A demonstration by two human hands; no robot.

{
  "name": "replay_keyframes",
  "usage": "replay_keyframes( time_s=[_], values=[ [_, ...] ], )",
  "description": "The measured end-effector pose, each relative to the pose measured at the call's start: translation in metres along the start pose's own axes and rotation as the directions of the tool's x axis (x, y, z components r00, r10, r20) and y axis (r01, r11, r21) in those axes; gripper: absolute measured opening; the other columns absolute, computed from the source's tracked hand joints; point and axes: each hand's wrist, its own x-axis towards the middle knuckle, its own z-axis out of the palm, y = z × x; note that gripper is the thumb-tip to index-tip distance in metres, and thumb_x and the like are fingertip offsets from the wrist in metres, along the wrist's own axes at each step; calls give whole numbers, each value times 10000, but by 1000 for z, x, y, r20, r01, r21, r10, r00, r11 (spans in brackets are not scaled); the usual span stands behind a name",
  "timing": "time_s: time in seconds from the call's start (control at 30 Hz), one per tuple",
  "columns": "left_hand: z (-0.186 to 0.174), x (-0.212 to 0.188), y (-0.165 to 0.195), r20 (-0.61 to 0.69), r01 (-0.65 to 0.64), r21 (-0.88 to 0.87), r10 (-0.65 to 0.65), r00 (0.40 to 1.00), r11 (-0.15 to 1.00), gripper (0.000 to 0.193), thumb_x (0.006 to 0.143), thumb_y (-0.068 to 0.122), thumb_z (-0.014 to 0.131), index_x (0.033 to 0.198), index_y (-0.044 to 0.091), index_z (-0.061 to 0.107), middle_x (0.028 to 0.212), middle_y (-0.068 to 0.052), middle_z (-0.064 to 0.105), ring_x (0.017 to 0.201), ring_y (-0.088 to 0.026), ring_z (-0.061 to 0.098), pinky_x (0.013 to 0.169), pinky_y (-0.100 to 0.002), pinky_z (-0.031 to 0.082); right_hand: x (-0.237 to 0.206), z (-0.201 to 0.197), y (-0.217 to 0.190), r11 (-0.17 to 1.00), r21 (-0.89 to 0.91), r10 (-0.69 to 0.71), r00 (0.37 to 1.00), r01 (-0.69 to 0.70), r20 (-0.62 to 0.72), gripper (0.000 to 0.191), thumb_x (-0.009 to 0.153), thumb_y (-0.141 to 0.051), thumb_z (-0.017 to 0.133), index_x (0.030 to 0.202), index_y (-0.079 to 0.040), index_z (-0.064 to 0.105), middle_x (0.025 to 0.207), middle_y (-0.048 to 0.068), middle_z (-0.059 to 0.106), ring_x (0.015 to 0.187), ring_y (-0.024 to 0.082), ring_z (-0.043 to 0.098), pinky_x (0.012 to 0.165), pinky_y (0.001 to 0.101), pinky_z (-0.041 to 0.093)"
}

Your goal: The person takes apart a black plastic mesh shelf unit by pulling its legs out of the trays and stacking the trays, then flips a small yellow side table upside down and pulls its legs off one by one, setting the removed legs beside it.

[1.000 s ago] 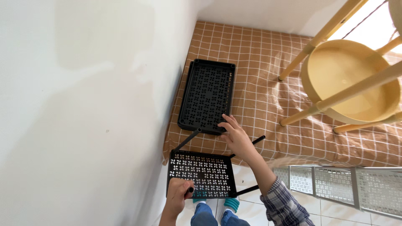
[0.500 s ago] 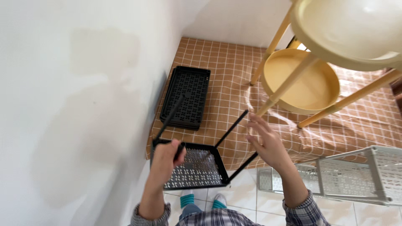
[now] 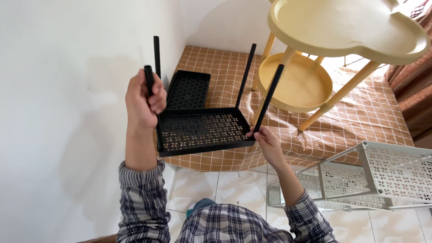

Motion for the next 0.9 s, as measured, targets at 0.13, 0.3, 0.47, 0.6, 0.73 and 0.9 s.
replay_keyframes(
  time_s=[0.13, 0.3, 0.47, 0.6, 0.73, 0.9],
  values=[
    [-18, 26, -8, -157, -104, 225, 141, 977, 969, 440, 1099, 424, 417, 800, 116, 511, 593, 31, 390, 493, -95, 357, 466, -267, 305, -4, 1, -16, 996, -34, -86, 995, 85, -42, 198, 1081, -106, 493, 1207, -9, 612, 980, 27, 642, 956, 110, 596, 893, 260, 487],
    [-51, 69, -41, -278, -133, 503, 305, 911, 854, 217, 1065, 277, 479, 1060, 64, 526, 866, -27, 531, 676, -99, 464, 620, -263, 415, 14, 17, -44, 970, -48, -243, 958, 238, -154, 180, 1108, -121, 490, 1207, -6, 587, 908, -2, 577, 872, 83, 550, 819, 228, 470],
    [-55, 104, -61, -84, -234, 897, 663, 744, 376, 559, 1005, 124, 641, 1467, -50, 380, 1366, -231, 403, 1234, -326, 445, 1068, -430, 393, 50, 34, -84, 882, -398, -398, 849, 251, -348, 178, 1082, -157, 554, 1124, -14, 651, 758, -19, 573, 691, 57, 499, 631, 219, 416],
    [-15, 98, -58, 129, -336, 932, 743, 657, 136, 628, 996, 107, 651, 1513, -41, 326, 1555, -285, 265, 1453, -435, 286, 1224, -526, 303, 71, 44, -115, 877, -428, -386, 851, 218, -357, 165, 1054, -136, 580, 1117, -15, 673, 744, -24, 590, 666, 40, 520, 600, 215, 426],
    [44, 85, -44, 535, -665, 742, 524, 663, 84, 577, 961, 139, 636, 1501, 27, 466, 1548, -195, 409, 1512, -417, 306, 1286, -511, 274, 82, 49, -137, 893, -423, -331, 865, 157, -378, 174, 1047, -121, 596, 1138, -10, 695, 710, -15, 572, 656, 47, 509, 597, 216, 416],
    [102, 102, -42, 963, -929, 266, 122, 242, -258, 499, 880, 209, 646, 1352, 54, 611, 1361, -93, 605, 1391, -259, 504, 1231, -527, 280, 79, 54, -149, 918, -375, -289, 863, 127, -415, 203, 1027, -108, 602, 1172, 11, 679, 733, -16, 620, 670, 38, 545, 612, 198, 447]
  ],
)
